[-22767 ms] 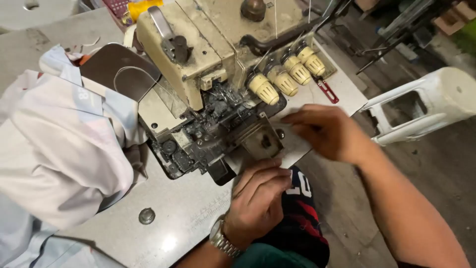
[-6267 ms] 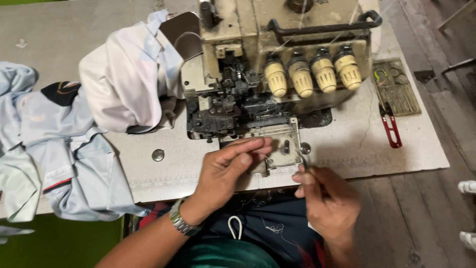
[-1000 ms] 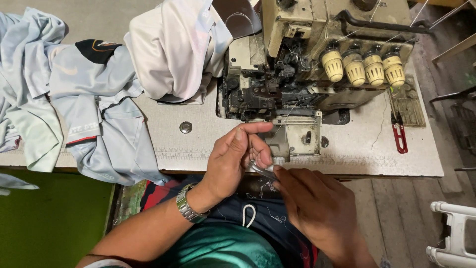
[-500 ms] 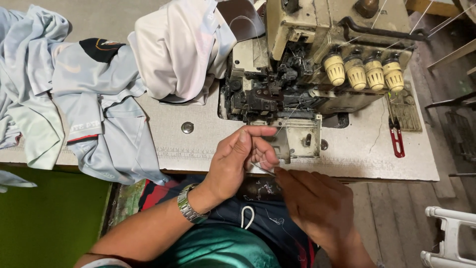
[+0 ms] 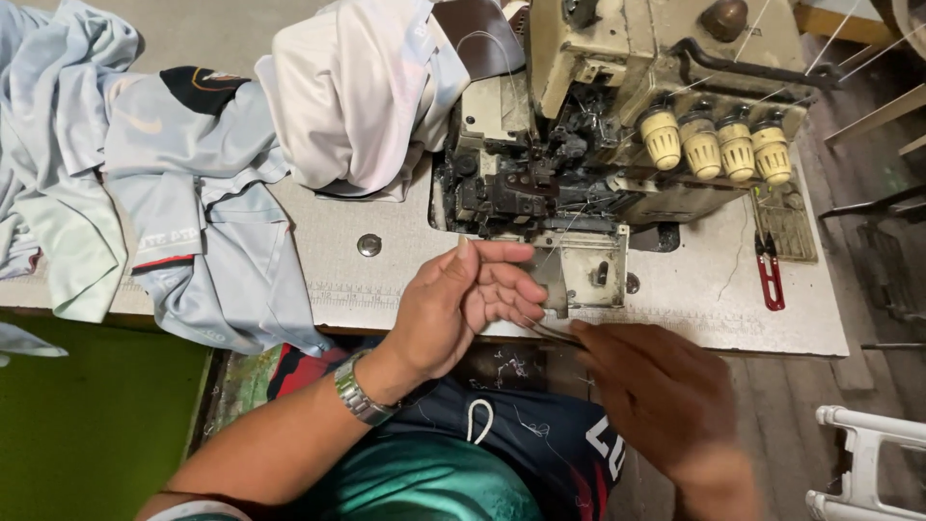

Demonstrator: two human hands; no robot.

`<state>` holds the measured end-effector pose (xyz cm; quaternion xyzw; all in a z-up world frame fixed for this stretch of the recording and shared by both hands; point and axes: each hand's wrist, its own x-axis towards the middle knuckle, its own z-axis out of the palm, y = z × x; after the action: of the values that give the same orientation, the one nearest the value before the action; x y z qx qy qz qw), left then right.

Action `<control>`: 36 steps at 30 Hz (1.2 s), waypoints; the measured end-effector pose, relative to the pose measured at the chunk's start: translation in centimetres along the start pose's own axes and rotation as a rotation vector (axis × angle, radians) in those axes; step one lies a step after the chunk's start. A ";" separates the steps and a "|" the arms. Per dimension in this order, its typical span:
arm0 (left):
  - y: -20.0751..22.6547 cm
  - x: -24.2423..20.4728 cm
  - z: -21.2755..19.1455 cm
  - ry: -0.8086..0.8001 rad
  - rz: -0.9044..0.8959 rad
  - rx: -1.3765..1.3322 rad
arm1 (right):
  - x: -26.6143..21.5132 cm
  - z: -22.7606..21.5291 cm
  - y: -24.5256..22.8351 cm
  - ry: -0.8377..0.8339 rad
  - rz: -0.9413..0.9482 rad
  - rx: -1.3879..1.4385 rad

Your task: Threading an industrial overlock sewing machine using tweezers and thread snips

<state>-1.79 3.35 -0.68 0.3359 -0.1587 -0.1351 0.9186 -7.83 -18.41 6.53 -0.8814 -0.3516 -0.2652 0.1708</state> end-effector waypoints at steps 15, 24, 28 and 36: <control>0.4 -0.2 0.6 -0.009 -0.073 -0.086 | 1.4 -2.3 -0.7 -0.031 -0.151 -0.156; 0.5 -0.2 1.0 -0.006 -0.086 -0.035 | 1.3 -1.8 -0.5 -0.026 -0.178 -0.168; 0.5 -0.2 0.9 -0.066 -0.098 -0.068 | 0.7 -1.2 -0.1 0.010 -0.111 -0.157; 1.4 0.0 1.3 -0.069 -0.026 0.389 | 1.3 -0.8 1.4 -0.001 0.059 -0.079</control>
<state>-2.10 3.66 1.15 0.5041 -0.2091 -0.1252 0.8285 -6.33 -19.11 7.73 -0.8976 -0.3149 -0.2731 0.1433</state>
